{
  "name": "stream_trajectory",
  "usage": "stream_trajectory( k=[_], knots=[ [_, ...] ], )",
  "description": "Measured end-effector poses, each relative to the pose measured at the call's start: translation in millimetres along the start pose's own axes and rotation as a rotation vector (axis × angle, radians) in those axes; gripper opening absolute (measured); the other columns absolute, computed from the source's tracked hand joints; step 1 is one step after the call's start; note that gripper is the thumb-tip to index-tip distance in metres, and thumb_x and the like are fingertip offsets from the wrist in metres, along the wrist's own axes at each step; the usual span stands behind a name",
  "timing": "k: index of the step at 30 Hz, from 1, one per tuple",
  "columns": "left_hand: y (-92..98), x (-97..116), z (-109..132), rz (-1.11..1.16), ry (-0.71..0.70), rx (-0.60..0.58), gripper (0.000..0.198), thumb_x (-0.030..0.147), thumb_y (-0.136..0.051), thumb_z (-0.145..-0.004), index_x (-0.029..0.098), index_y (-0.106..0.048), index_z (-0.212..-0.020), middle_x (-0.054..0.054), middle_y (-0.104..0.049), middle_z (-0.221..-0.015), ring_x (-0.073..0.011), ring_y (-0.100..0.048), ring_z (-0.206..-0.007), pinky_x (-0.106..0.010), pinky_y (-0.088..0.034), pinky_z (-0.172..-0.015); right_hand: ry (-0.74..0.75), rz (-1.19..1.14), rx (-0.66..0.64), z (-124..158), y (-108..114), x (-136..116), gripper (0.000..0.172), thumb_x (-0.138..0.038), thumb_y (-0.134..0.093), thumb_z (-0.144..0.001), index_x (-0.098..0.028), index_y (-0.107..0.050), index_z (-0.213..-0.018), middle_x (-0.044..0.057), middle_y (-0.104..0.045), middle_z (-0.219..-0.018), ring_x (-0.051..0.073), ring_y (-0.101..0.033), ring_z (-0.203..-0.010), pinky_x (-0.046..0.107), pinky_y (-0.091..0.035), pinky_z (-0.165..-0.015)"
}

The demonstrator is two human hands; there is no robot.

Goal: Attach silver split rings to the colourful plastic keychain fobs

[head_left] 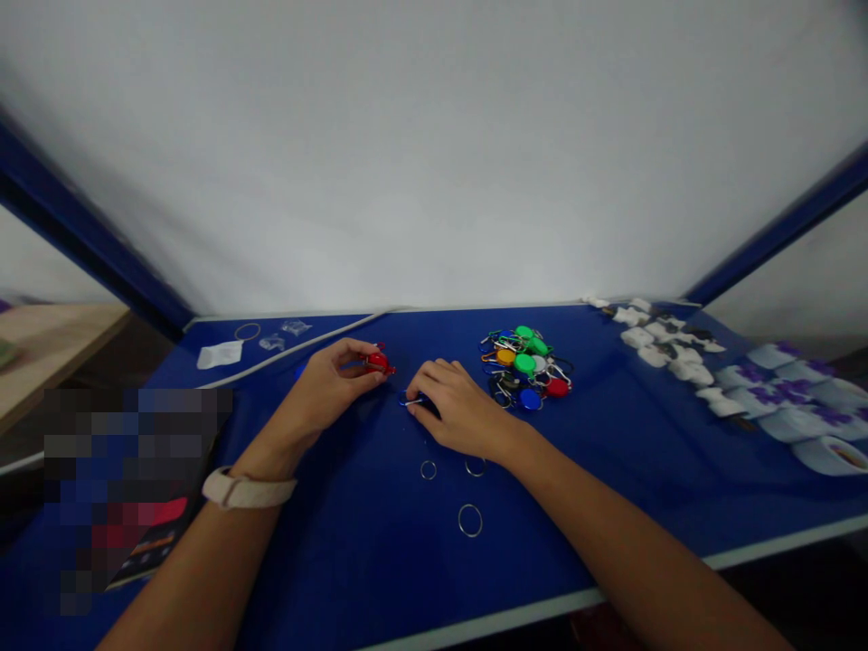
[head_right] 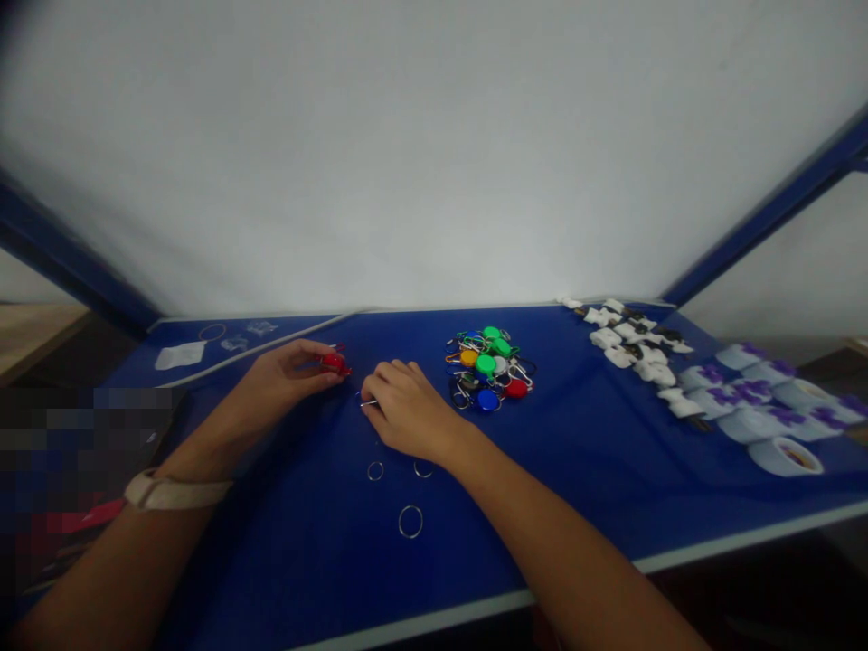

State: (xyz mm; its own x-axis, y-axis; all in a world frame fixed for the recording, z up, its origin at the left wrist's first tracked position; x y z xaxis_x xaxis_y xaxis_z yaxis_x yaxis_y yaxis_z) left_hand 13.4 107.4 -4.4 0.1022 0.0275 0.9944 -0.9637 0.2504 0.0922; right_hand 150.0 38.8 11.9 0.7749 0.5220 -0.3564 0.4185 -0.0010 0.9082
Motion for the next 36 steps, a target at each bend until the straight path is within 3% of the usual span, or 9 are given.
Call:
stream_trajectory(
  k=[5,8,11,14,18,21,26,30,36],
  knots=[
    [0.9,1.4,0.9,-0.017,-0.013,0.005,0.038,0.023,-0.085,-0.060,0.015,-0.064,-0.090,-0.006,-0.074,-0.091,-0.0180,-0.070,-0.083,-0.035,-0.054,-0.086,0.010,-0.017,0.014,0.2,4.2,-0.3,0.010,-0.024,-0.055,-0.096,-0.018,-0.064,-0.097,0.007,-0.061,-0.105,0.020,-0.053,-0.102,0.039,-0.035,-0.096],
    [0.6,0.1,0.8,-0.008,-0.003,0.006,0.037,0.025,-0.085,-0.060,0.016,-0.062,-0.088,-0.006,-0.074,-0.090,-0.0186,-0.070,-0.082,-0.035,-0.054,-0.085,0.024,-0.079,-0.008,-0.3,9.8,-1.1,0.007,-0.023,-0.061,-0.092,-0.019,-0.065,-0.091,0.004,-0.063,-0.095,0.018,-0.055,-0.093,0.038,-0.035,-0.092],
    [1.0,-1.3,0.2,-0.015,0.005,0.014,0.038,0.026,-0.086,-0.060,0.016,-0.061,-0.086,-0.006,-0.074,-0.087,-0.0189,-0.070,-0.081,-0.034,-0.054,-0.081,0.062,-0.228,-0.147,1.2,8.5,-3.8,0.005,-0.019,-0.068,-0.086,-0.018,-0.066,-0.081,-0.003,-0.061,-0.074,0.011,-0.055,-0.073,0.031,-0.038,-0.081],
    [0.8,-2.8,-0.5,-0.020,0.015,0.008,0.039,0.027,-0.086,-0.059,0.017,-0.060,-0.086,-0.005,-0.073,-0.085,-0.0185,-0.069,-0.080,-0.033,-0.053,-0.079,0.006,-0.340,-0.321,6.2,5.1,2.5,0.005,-0.020,-0.071,-0.082,-0.017,-0.068,-0.079,-0.006,-0.056,-0.064,0.008,-0.050,-0.057,0.024,-0.037,-0.064],
    [1.2,-5.3,-1.4,-0.011,0.029,0.003,0.042,0.027,-0.087,-0.057,0.017,-0.059,-0.087,-0.004,-0.073,-0.085,-0.0181,-0.069,-0.080,-0.032,-0.052,-0.078,-0.098,-0.375,-0.621,21.8,-5.3,14.1,0.019,-0.026,-0.081,-0.073,-0.016,-0.070,-0.084,-0.007,-0.055,-0.060,0.007,-0.048,-0.051,0.021,-0.034,-0.052],
    [1.7,-7.9,-2.1,-0.005,0.042,0.004,0.043,0.026,-0.087,-0.056,0.017,-0.058,-0.086,-0.004,-0.073,-0.086,-0.0184,-0.069,-0.081,-0.032,-0.052,-0.078,-0.125,-0.310,-0.706,28.7,-4.7,20.8,0.024,-0.027,-0.084,-0.069,-0.016,-0.071,-0.085,-0.007,-0.056,-0.060,0.007,-0.048,-0.051,0.021,-0.032,-0.050],
    [2.7,-8.5,-3.2,-0.015,0.034,0.006,0.041,0.025,-0.086,-0.057,0.017,-0.057,-0.085,-0.003,-0.073,-0.083,-0.0163,-0.068,-0.077,-0.031,-0.051,-0.077,-0.170,-0.209,-0.704,28.8,-1.2,27.1,0.012,-0.025,-0.076,-0.078,-0.016,-0.072,-0.084,-0.005,-0.059,-0.061,0.008,-0.049,-0.052,0.022,-0.035,-0.053],
    [2.5,-8.1,-2.6,-0.038,0.044,0.009,0.041,0.024,-0.086,-0.057,0.017,-0.053,-0.081,-0.002,-0.072,-0.079,-0.0155,-0.068,-0.072,-0.028,-0.050,-0.071,-0.132,-0.158,-0.608,22.6,3.7,23.6,0.007,-0.022,-0.068,-0.084,-0.016,-0.071,-0.082,-0.004,-0.059,-0.058,0.009,-0.050,-0.052,0.023,-0.036,-0.056],
    [-9.9,-6.9,0.9,-0.020,0.050,-0.095,0.040,0.024,-0.082,-0.062,0.018,-0.048,-0.084,-0.001,-0.070,-0.079,-0.0163,-0.070,-0.071,-0.031,-0.053,-0.073,-0.081,-0.145,-0.524,18.6,4.5,16.8,0.006,-0.013,-0.062,-0.084,-0.016,-0.068,-0.082,-0.003,-0.057,-0.057,0.010,-0.049,-0.051,0.024,-0.034,-0.056]
  ],
)
Point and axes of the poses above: each hand's wrist, its own z-axis away from the middle knuckle, its own y-axis out of the back of the hand, x = y × z, the point moved 9 cm from there along -z, towards the middle knuckle
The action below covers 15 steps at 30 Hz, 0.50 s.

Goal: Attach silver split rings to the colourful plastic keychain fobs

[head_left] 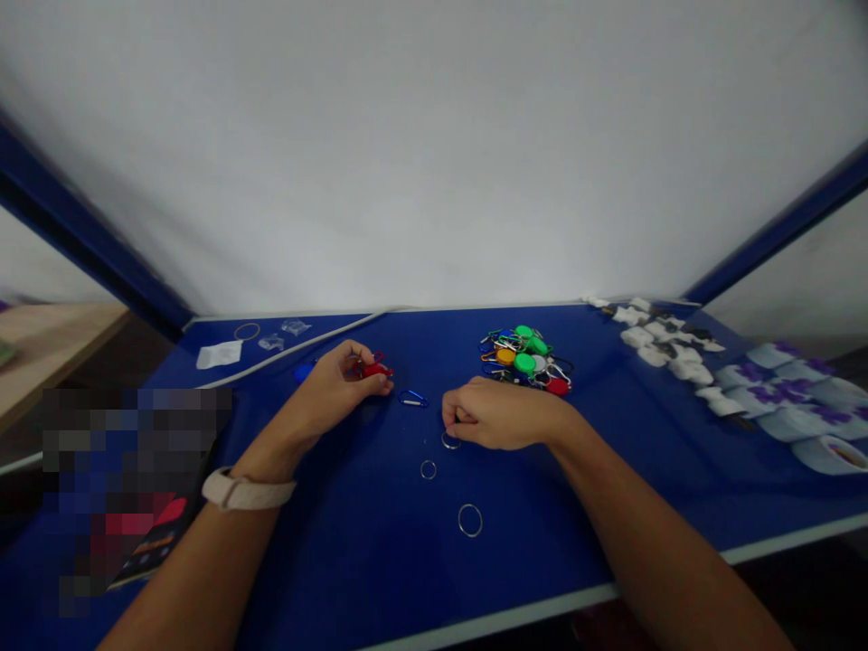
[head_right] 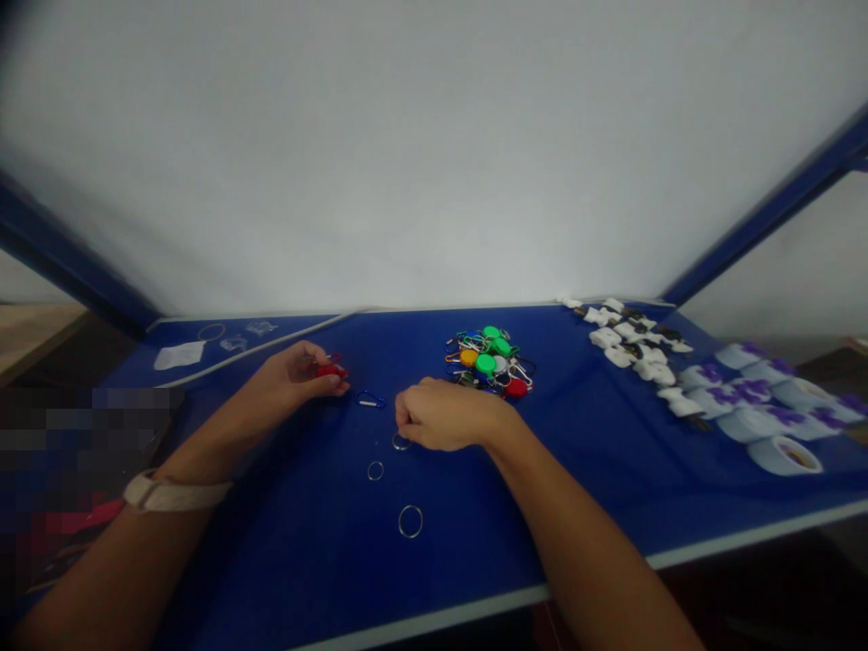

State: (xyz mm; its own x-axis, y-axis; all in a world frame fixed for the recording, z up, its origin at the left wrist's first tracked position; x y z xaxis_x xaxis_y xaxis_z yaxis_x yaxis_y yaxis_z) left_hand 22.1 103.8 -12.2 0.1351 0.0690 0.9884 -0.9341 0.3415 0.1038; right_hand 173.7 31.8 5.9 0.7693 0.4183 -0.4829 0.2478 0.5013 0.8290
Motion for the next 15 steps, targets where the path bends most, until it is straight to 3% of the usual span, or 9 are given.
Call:
stream_trajectory(
  k=[7,11,15],
  knots=[
    [-25.9,6.7,6.6,-0.120,-0.057,-0.285,0.016,0.023,-0.065,-0.077,0.016,-0.063,-0.091,-0.001,-0.067,-0.080,-0.0158,-0.067,-0.072,-0.031,-0.053,-0.071,0.026,-0.113,0.301,-5.7,16.1,1.0,0.007,-0.020,-0.056,-0.093,-0.016,-0.061,-0.091,-0.003,-0.056,-0.063,0.011,-0.048,-0.056,0.025,-0.032,-0.058],
    [-35.4,10.2,13.5,-0.238,-0.068,-0.378,0.019,0.032,-0.062,-0.086,0.015,-0.068,-0.093,-0.001,-0.067,-0.074,-0.0144,-0.063,-0.068,-0.029,-0.049,-0.069,0.033,-0.135,0.468,-5.5,22.4,-3.3,0.007,-0.023,-0.051,-0.096,-0.018,-0.056,-0.095,0.000,-0.059,-0.072,0.013,-0.050,-0.063,0.027,-0.034,-0.063],
    [-42.4,13.2,19.9,-0.277,-0.090,-0.428,0.025,0.040,-0.064,-0.088,0.016,-0.068,-0.088,-0.001,-0.065,-0.072,-0.0138,-0.060,-0.067,-0.028,-0.047,-0.067,0.061,-0.016,0.614,-2.0,28.0,-13.3,0.008,-0.024,-0.049,-0.098,-0.019,-0.054,-0.097,0.004,-0.062,-0.084,0.018,-0.052,-0.076,0.031,-0.037,-0.073]
  ],
)
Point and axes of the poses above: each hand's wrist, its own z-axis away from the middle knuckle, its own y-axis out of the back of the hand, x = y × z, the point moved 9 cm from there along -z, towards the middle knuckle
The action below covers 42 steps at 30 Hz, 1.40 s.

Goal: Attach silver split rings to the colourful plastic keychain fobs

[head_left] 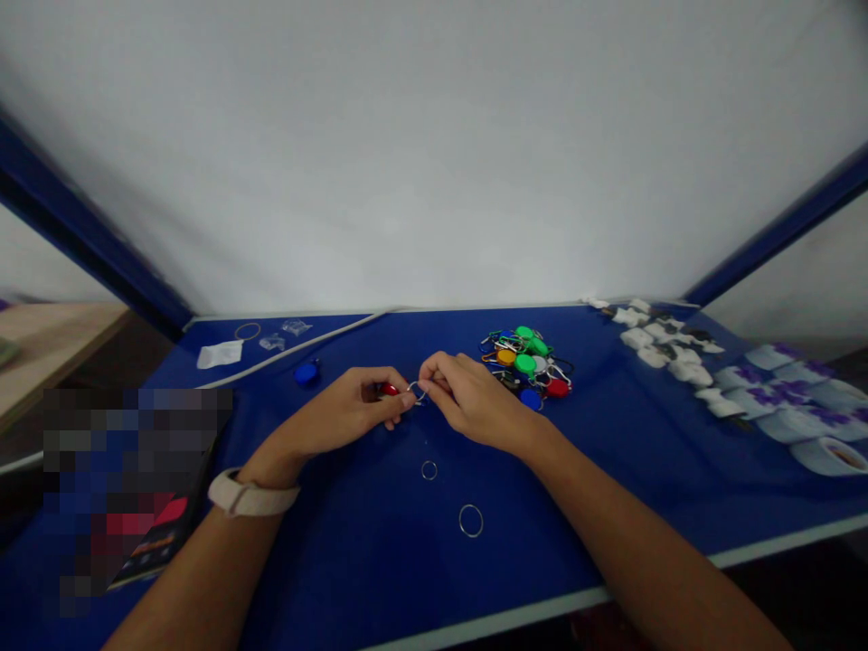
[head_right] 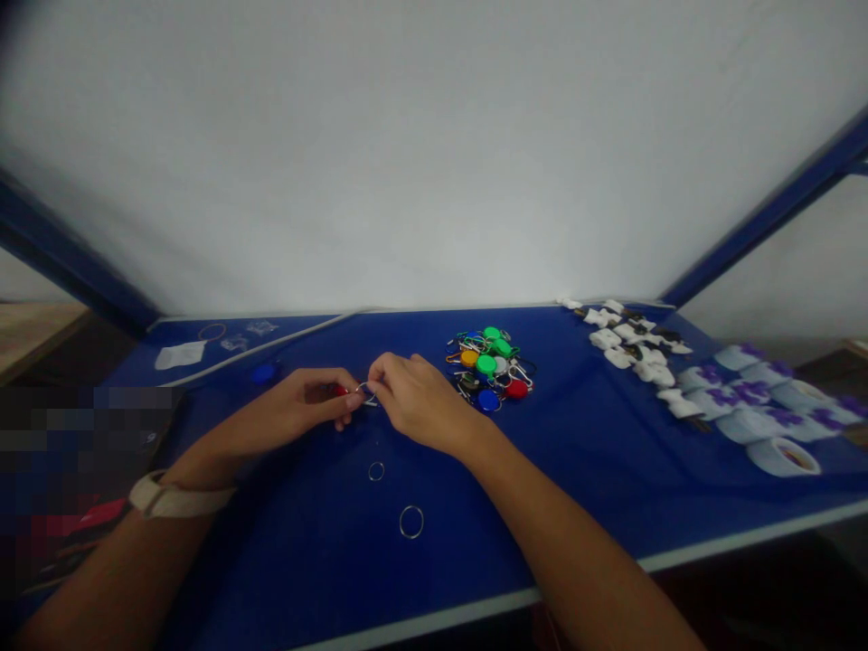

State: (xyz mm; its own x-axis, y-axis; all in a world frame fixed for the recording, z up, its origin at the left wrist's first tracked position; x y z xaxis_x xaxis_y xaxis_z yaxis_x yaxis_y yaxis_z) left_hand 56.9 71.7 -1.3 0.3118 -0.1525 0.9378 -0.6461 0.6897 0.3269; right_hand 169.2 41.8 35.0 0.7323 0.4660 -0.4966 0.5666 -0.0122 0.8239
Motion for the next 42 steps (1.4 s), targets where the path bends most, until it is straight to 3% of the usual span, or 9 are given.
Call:
stream_trajectory(
  k=[6,10,14,23,28,34,42],
  knots=[
    [-0.4,5.6,1.2,0.011,-0.051,0.026,0.022,0.038,-0.066,-0.088,0.016,-0.065,-0.083,0.000,-0.064,-0.072,-0.0137,-0.058,-0.066,-0.028,-0.046,-0.066,0.087,0.011,0.087,0.5,-0.4,-6.4,0.008,-0.024,-0.047,-0.099,-0.019,-0.053,-0.096,0.005,-0.064,-0.088,0.018,-0.054,-0.078,0.033,-0.038,-0.077],
    [7.9,7.4,0.9,0.013,-0.069,0.107,0.024,0.038,-0.065,-0.089,0.016,-0.065,-0.082,0.000,-0.063,-0.071,-0.0136,-0.059,-0.067,-0.027,-0.046,-0.066,0.044,-0.115,0.173,-0.2,5.4,1.9,0.011,-0.025,-0.048,-0.098,-0.018,-0.056,-0.097,0.003,-0.063,-0.084,0.016,-0.055,-0.076,0.031,-0.040,-0.075],
    [12.3,8.6,0.1,0.028,-0.083,0.148,0.025,0.039,-0.065,-0.089,0.016,-0.064,-0.081,0.000,-0.063,-0.070,-0.0134,-0.059,-0.066,-0.026,-0.046,-0.066,0.053,-0.256,0.158,-2.7,4.2,5.4,0.017,-0.024,-0.048,-0.099,-0.018,-0.062,-0.091,0.002,-0.062,-0.084,0.014,-0.056,-0.077,0.028,-0.041,-0.072],
    [16.3,6.2,-2.3,0.047,-0.080,0.190,0.025,0.039,-0.065,-0.088,0.015,-0.066,-0.082,-0.001,-0.065,-0.069,-0.0142,-0.062,-0.064,-0.027,-0.048,-0.064,0.081,-0.417,0.101,-3.1,-1.7,4.0,0.012,-0.019,-0.057,-0.094,-0.016,-0.068,-0.098,0.002,-0.066,-0.087,0.012,-0.056,-0.074,0.026,-0.042,-0.068],
    [16.9,5.2,-2.4,0.072,-0.083,0.196,0.026,0.040,-0.066,-0.088,0.015,-0.066,-0.080,-0.001,-0.065,-0.068,-0.0140,-0.061,-0.063,-0.026,-0.048,-0.064,0.155,-0.355,0.136,-1.3,-1.7,-2.4,0.011,-0.019,-0.056,-0.096,-0.017,-0.066,-0.100,0.002,-0.066,-0.089,0.012,-0.058,-0.078,0.026,-0.044,-0.072],
    [14.6,1.9,-3.0,0.102,-0.060,0.190,0.029,0.043,-0.068,-0.085,0.015,-0.067,-0.078,-0.002,-0.065,-0.066,-0.0142,-0.060,-0.061,-0.027,-0.048,-0.063,0.198,-0.136,0.130,1.6,-6.1,-9.3,0.010,-0.022,-0.052,-0.099,-0.020,-0.061,-0.101,0.003,-0.065,-0.095,0.015,-0.060,-0.087,0.036,-0.040,-0.092],
    [12.1,4.5,-3.6,0.016,-0.069,0.180,0.035,0.045,-0.059,-0.088,0.016,-0.066,-0.071,-0.003,-0.064,-0.063,-0.0153,-0.060,-0.059,-0.027,-0.047,-0.061,0.254,-0.043,0.154,3.0,-3.9,-16.3,0.013,-0.024,-0.046,-0.102,-0.019,-0.058,-0.103,0.006,-0.065,-0.098,0.017,-0.059,-0.091,0.033,-0.040,-0.086]
  ],
)
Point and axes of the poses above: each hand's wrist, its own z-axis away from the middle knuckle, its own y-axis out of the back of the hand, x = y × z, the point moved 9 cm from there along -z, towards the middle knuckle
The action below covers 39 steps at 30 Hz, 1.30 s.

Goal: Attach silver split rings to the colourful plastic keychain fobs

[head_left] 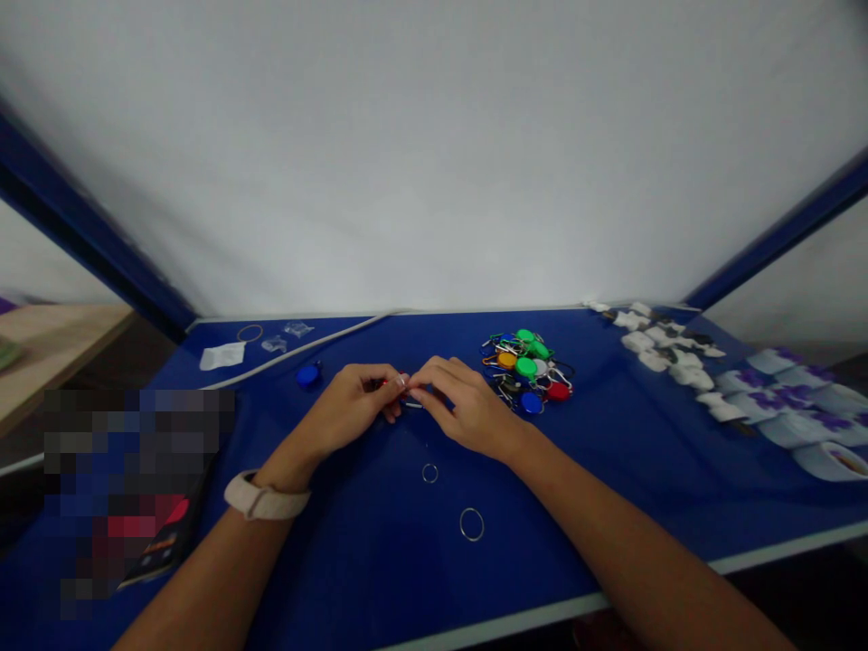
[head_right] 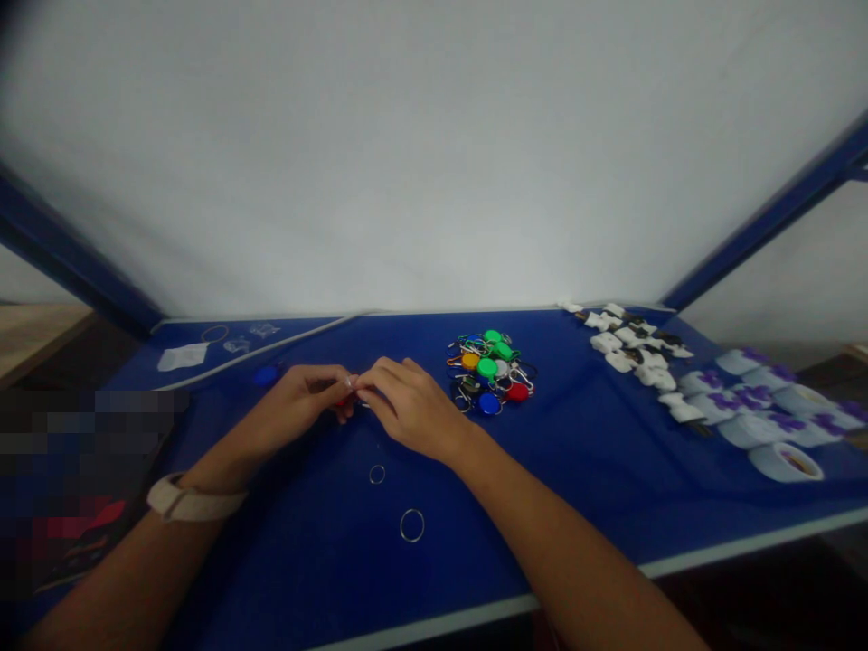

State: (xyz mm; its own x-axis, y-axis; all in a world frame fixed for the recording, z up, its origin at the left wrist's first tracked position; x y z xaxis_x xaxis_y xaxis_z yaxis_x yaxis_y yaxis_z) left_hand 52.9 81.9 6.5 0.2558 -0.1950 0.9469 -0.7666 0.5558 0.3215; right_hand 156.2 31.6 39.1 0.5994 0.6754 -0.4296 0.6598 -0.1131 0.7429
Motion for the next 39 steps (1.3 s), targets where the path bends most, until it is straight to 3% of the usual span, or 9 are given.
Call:
stream_trajectory(
  k=[13,18,20,26,39],
  knots=[
    [-3.5,8.6,2.5,-0.216,-0.047,0.041,0.034,0.038,-0.051,-0.093,0.016,-0.065,-0.071,-0.002,-0.065,-0.066,-0.0157,-0.062,-0.060,-0.026,-0.047,-0.061,-0.013,-0.011,-0.006,0.1,-6.3,-3.3,0.011,-0.019,-0.042,-0.101,-0.019,-0.052,-0.098,0.006,-0.060,-0.092,0.018,-0.055,-0.083,0.033,-0.043,-0.079],
    [10.7,18.3,6.5,-0.285,-0.168,0.255,0.018,0.031,-0.063,-0.087,0.017,-0.071,-0.095,-0.006,-0.071,-0.088,-0.0180,-0.064,-0.075,-0.028,-0.050,-0.070,-0.080,-0.051,-0.024,-0.2,-6.5,3.3,0.011,-0.018,-0.040,-0.101,-0.020,-0.050,-0.096,0.006,-0.058,-0.093,0.018,-0.054,-0.084,0.034,-0.043,-0.080],
    [14.4,25.5,9.7,-0.358,-0.242,0.317,0.014,0.029,-0.064,-0.086,0.018,-0.072,-0.090,-0.007,-0.071,-0.091,-0.0188,-0.064,-0.080,-0.029,-0.050,-0.073,-0.109,-0.063,-0.032,-0.5,-6.1,6.3,0.011,-0.019,-0.040,-0.101,-0.020,-0.049,-0.095,0.006,-0.058,-0.093,0.018,-0.053,-0.084,0.034,-0.042,-0.080],
    [13.6,42.1,16.8,-0.499,-0.404,0.358,0.013,0.021,-0.061,-0.089,0.019,-0.073,-0.084,-0.006,-0.070,-0.086,-0.0185,-0.064,-0.081,-0.030,-0.050,-0.077,-0.151,-0.112,-0.010,-0.7,-5.5,12.0,0.010,-0.020,-0.042,-0.100,-0.020,-0.051,-0.096,0.005,-0.059,-0.093,0.017,-0.054,-0.085,0.033,-0.042,-0.080],
    [18.1,40.0,18.6,-0.502,-0.381,0.444,0.014,0.022,-0.062,-0.090,0.018,-0.072,-0.081,-0.004,-0.069,-0.082,-0.0155,-0.063,-0.074,-0.026,-0.049,-0.069,-0.062,-0.205,0.088,-0.3,-1.8,6.2,0.012,-0.021,-0.045,-0.101,-0.020,-0.056,-0.099,0.005,-0.061,-0.093,0.017,-0.058,-0.087,0.033,-0.045,-0.082]
  ],
)
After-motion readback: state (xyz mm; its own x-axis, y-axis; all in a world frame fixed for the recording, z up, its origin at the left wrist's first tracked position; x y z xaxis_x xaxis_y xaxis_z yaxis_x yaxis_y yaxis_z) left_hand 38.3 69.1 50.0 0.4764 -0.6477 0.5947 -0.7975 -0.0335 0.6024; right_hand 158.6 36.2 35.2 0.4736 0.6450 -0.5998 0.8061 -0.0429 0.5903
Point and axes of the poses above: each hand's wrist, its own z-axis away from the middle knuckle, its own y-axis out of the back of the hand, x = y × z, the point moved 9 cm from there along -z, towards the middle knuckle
